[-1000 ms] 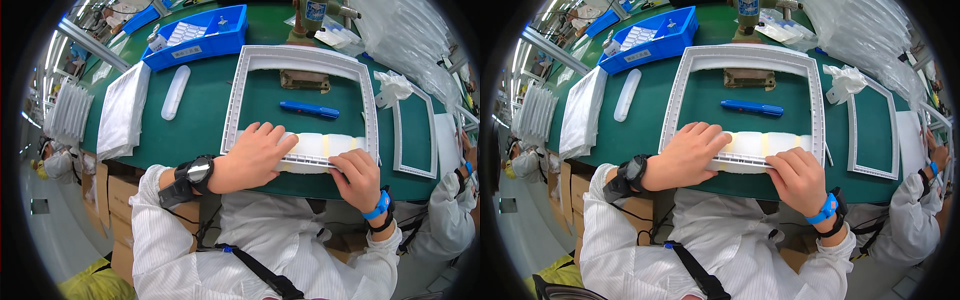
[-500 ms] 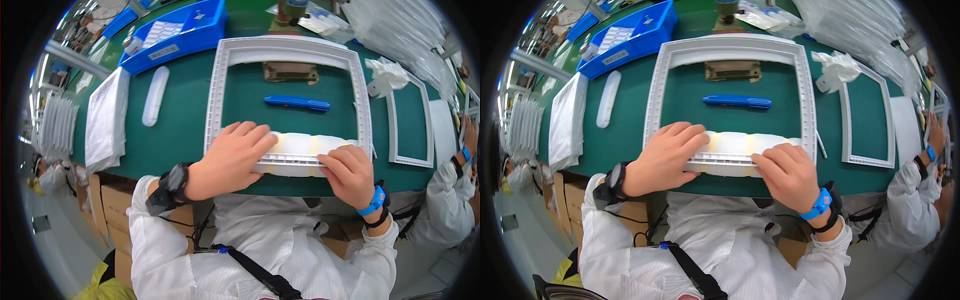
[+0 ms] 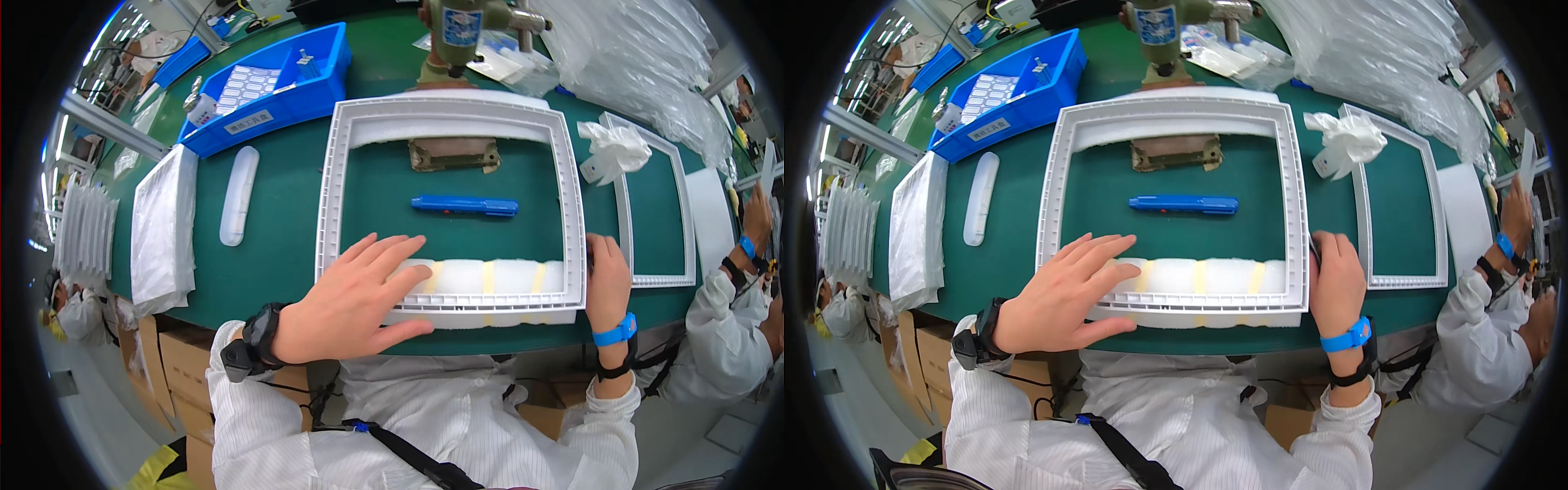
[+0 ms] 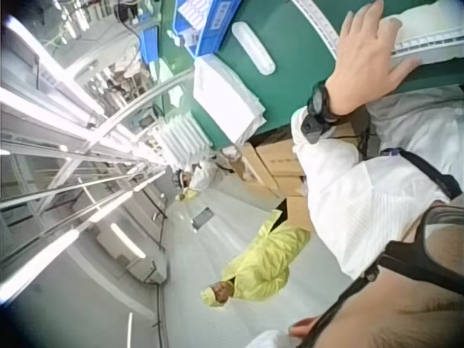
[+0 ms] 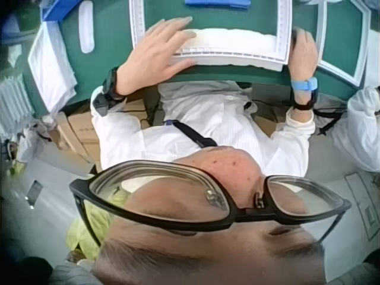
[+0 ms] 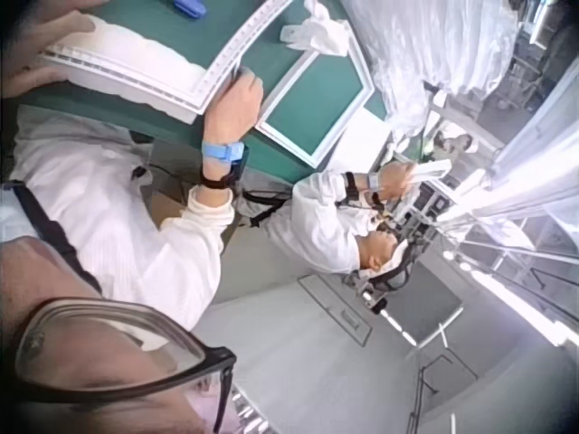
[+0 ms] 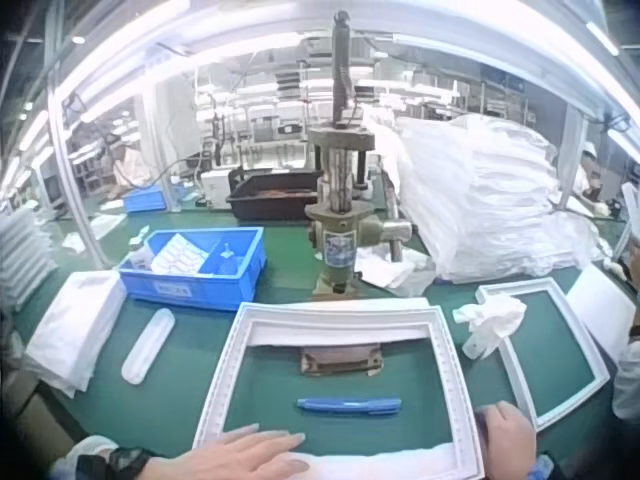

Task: Assembling a white plastic frame by inserting small components, applying adhesive, and using a hand-press tool in a factory environment.

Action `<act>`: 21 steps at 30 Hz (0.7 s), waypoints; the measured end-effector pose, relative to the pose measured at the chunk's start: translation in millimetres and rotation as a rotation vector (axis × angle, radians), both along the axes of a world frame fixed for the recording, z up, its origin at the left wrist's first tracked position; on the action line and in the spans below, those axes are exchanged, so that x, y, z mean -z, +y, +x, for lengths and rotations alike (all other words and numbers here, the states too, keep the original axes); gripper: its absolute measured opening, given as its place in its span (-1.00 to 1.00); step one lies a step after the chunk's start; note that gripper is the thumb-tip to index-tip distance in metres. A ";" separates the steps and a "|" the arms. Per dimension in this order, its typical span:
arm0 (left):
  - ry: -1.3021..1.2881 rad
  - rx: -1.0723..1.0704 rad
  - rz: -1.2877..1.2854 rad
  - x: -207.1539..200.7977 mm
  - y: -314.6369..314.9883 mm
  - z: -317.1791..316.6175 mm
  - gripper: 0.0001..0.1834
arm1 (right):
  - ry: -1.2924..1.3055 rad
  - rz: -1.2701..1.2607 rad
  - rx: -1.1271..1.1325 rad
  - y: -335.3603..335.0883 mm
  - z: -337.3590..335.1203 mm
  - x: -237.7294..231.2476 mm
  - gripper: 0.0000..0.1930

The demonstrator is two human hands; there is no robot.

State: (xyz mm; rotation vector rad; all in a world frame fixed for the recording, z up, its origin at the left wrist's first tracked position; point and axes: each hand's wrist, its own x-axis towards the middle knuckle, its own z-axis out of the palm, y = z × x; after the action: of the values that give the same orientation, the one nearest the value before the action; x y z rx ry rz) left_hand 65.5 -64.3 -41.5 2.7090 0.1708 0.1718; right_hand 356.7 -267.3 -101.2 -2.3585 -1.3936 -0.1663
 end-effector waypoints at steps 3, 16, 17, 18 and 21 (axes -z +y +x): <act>-0.071 -0.034 -0.089 -13.0 6.3 0.8 -0.57 | 0.025 -0.063 0.043 -11.3 10.2 7.5 -0.90; -0.419 0.058 -1.139 -24.1 24.7 49.7 -0.51 | 0.966 0.030 -0.484 60.8 -61.0 -103.4 -0.92; -0.511 0.053 -1.196 -21.2 23.6 52.1 -0.58 | 1.022 0.086 -0.519 75.5 -71.3 -100.2 -0.94; -0.516 0.051 -1.194 -18.8 27.8 50.5 -0.58 | 1.020 0.083 -0.523 87.4 -71.8 -98.5 -0.94; -0.798 -0.186 -1.378 -24.2 40.0 55.7 -0.63 | 0.784 0.024 -0.698 123.3 -58.3 -89.0 -0.86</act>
State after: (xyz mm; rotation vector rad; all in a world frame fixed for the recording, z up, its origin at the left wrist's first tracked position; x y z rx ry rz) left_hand 121.2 -24.4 -17.3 1.1327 0.1897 0.8060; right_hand 298.4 -143.9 -12.2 -1.4848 -1.6209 0.8248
